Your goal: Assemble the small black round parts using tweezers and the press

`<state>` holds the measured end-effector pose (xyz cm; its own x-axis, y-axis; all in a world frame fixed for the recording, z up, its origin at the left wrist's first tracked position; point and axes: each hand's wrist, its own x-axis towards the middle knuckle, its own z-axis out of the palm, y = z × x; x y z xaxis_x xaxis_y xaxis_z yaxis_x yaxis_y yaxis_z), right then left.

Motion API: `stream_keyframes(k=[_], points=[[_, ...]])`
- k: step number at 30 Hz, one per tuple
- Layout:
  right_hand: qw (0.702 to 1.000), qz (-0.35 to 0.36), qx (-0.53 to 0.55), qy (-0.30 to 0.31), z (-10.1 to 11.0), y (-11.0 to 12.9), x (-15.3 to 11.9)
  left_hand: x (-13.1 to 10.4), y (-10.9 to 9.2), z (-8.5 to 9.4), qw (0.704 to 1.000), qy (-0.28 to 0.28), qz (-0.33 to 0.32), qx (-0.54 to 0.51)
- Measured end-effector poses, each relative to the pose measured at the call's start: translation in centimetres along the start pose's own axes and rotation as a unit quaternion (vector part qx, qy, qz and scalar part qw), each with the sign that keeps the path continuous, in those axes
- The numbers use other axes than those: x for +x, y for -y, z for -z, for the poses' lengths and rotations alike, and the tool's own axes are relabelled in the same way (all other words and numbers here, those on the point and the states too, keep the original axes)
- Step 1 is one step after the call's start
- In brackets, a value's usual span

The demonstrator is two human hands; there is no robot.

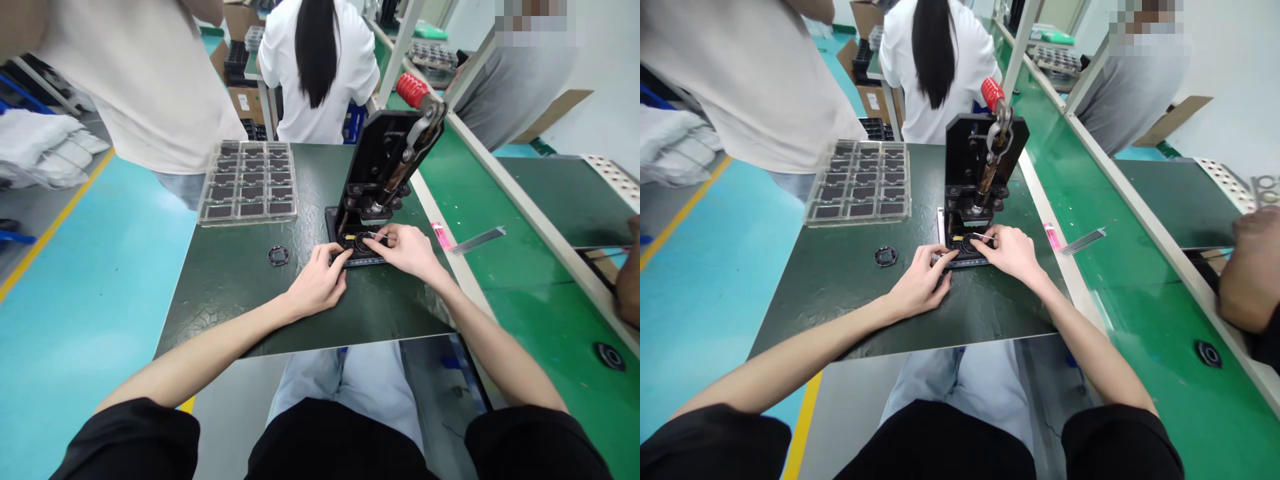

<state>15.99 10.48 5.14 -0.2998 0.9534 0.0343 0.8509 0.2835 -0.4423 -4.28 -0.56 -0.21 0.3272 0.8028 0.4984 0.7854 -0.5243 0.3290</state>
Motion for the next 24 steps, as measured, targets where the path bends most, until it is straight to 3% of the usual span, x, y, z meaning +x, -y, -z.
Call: stream_keyframes(k=[4, 7, 10, 13, 17, 21, 24], points=[[0.984, -0.001, 0.176, 0.018, 0.4, -0.3, -0.3, 0.0, -0.1, 0.0, 1.0, -0.01, -0.003, -0.019], [0.958, 0.011, 0.286, 0.037, 0.6, -0.4, -2.3, 0.0, -0.4, 0.4, 0.998, -0.054, -0.02, -0.034], [0.95, 0.01, 0.29, 0.118, 0.3, -0.8, -5.4, -0.1, -0.9, 0.8, 0.993, -0.064, -0.068, -0.071], [0.959, 0.021, 0.228, 0.165, -0.6, -1.6, -8.2, -0.1, -1.3, 0.8, 0.986, 0.019, -0.095, -0.136], [0.977, 0.039, 0.163, 0.129, -1.2, -2.9, -9.8, -0.2, -1.5, 0.2, 0.975, 0.125, -0.139, -0.121], [0.973, 0.067, 0.207, 0.075, 0.4, -3.5, -8.9, -0.2, -1.5, -0.2, 0.974, 0.147, -0.135, -0.102], [0.967, 0.108, 0.23, -0.009, 2.0, -3.2, -7.3, -0.2, -1.6, 0.1, 0.974, 0.153, -0.136, -0.099]])
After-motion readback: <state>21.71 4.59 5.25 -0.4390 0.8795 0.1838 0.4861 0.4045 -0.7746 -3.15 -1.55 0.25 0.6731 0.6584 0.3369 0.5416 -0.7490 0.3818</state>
